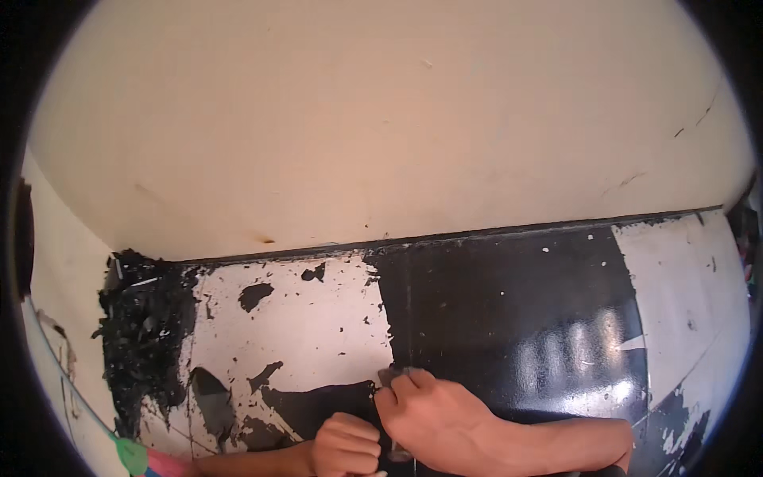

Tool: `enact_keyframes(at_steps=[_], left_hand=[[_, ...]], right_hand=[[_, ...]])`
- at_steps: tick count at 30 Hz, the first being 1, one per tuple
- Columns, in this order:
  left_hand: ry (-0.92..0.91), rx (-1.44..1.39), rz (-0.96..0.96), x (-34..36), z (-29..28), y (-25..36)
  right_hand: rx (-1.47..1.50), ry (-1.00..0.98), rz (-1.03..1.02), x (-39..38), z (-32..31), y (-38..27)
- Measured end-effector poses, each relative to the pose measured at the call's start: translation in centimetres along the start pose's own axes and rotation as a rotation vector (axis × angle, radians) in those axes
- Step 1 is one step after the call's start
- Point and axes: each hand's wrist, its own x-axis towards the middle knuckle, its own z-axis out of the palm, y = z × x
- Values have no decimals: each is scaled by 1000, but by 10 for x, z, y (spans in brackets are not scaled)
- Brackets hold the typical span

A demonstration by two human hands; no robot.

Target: The person uses a scraper to peel off black adhesive material from white floor tiles, occasionally using their hands to pull away loosened pieces.

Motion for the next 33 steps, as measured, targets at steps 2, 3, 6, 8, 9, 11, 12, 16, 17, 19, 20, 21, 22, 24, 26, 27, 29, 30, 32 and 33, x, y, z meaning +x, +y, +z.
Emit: enact_keyframes(at_steps=[2, 3, 6, 8, 9, 11, 12, 16, 17, 19, 20, 21, 22, 24, 26, 27, 29, 30, 32, 33], left_hand=[[-26, -24, 9, -8, 2, 0], [-10, -18, -3, -2, 1, 3], [-122, -26, -36, 2, -8, 5], [171, -123, -206, 3, -3, -3], [299, -125, -382, -6, -5, -7], [547, -191, -570, -15, -4, -13], [664, -227, -606, -17, -2, -13], [873, -57, -484, 2, 22, -31], [928, -139, -571, 12, 16, -27], [1019, -244, -666, 24, 5, -23], [987, -236, -638, 24, 6, -15], [950, -227, -596, 18, 5, -17], [954, -248, -623, 12, 6, -21], [1040, -346, -581, 5, 8, -26], [1050, -363, -622, 7, 9, -22], [1041, -370, -606, 10, 14, -18], [1062, -379, -595, 17, 21, -14], [1053, -365, -624, 8, 19, -13], [1079, -365, -591, -2, 12, -15], [1077, -360, -597, 0, 13, -15]], right_hand=[[-23, -50, 62, -1, 10, -5], [-69, 32, 25, 2, 10, -4], [-69, 39, 73, 10, 7, -6], [101, 115, 113, 15, 8, 3], [95, 129, 94, 25, 12, 7], [178, 179, 154, 32, 23, 7], [192, 222, 171, 32, 23, 5], [149, 367, 312, 12, 14, -4], [139, 372, 324, 13, 18, -10], [114, 336, 336, 19, 11, -14], [185, 303, 371, 11, 3, -20], [249, 283, 403, 11, 4, -23], [256, 261, 427, 14, 7, -24], [268, 268, 434, 19, 12, -26], [250, 261, 465, 29, 16, -22], [196, 318, 459, 27, 19, -21], [143, 399, 491, 26, 24, -10], [173, 397, 501, 27, 31, -19], [239, 268, 563, 33, 28, -33], [158, 294, 436, 27, 33, -33]])
